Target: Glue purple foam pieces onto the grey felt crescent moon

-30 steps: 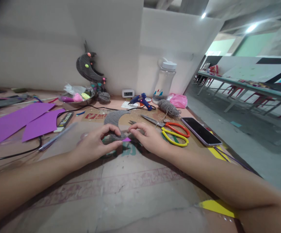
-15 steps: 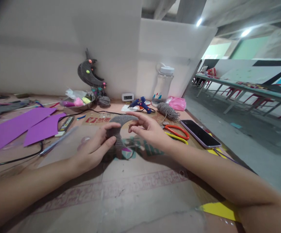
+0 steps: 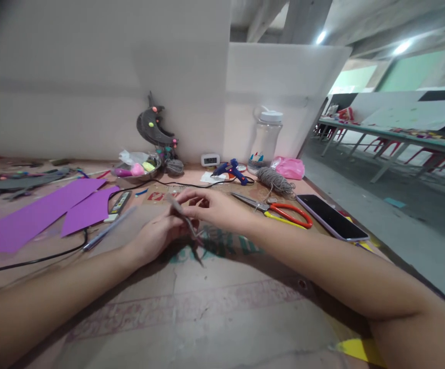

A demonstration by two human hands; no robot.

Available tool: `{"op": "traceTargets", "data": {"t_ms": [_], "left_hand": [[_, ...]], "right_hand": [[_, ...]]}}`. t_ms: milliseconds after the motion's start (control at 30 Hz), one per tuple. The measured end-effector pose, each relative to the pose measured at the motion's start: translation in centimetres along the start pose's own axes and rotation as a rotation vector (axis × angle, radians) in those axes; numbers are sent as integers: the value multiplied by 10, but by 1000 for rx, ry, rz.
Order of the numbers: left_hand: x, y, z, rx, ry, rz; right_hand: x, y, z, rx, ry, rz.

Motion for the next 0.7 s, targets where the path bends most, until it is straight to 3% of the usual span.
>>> {"op": "traceTargets", "data": {"t_ms": [167,300,400,500,700], "left_hand": [[-7,0,-2,0,12,-239],[-15,3,-2,-35,134,-365],[-17,5,-3,-48,208,-278],[-14,8,-6,20,178,-163],[-19,4,-6,-1,254,-191]], "right_hand": [[-1,-1,-10,62,10,-27],[-9,2,-6,122,41,-71],[-22,3,-2,127,159,-13],[-29,1,1,112,242,14],[-23,-6,5,96,241,182]]}}
Point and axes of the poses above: each hand's wrist, its own z-axis away from the middle knuckle, its own x-axis out of the palm, y = z × x, the point moved 4 cm from there along -z, towards the middle knuckle, and after that the axes turned 4 degrees about -y, right-handed, at the moved point
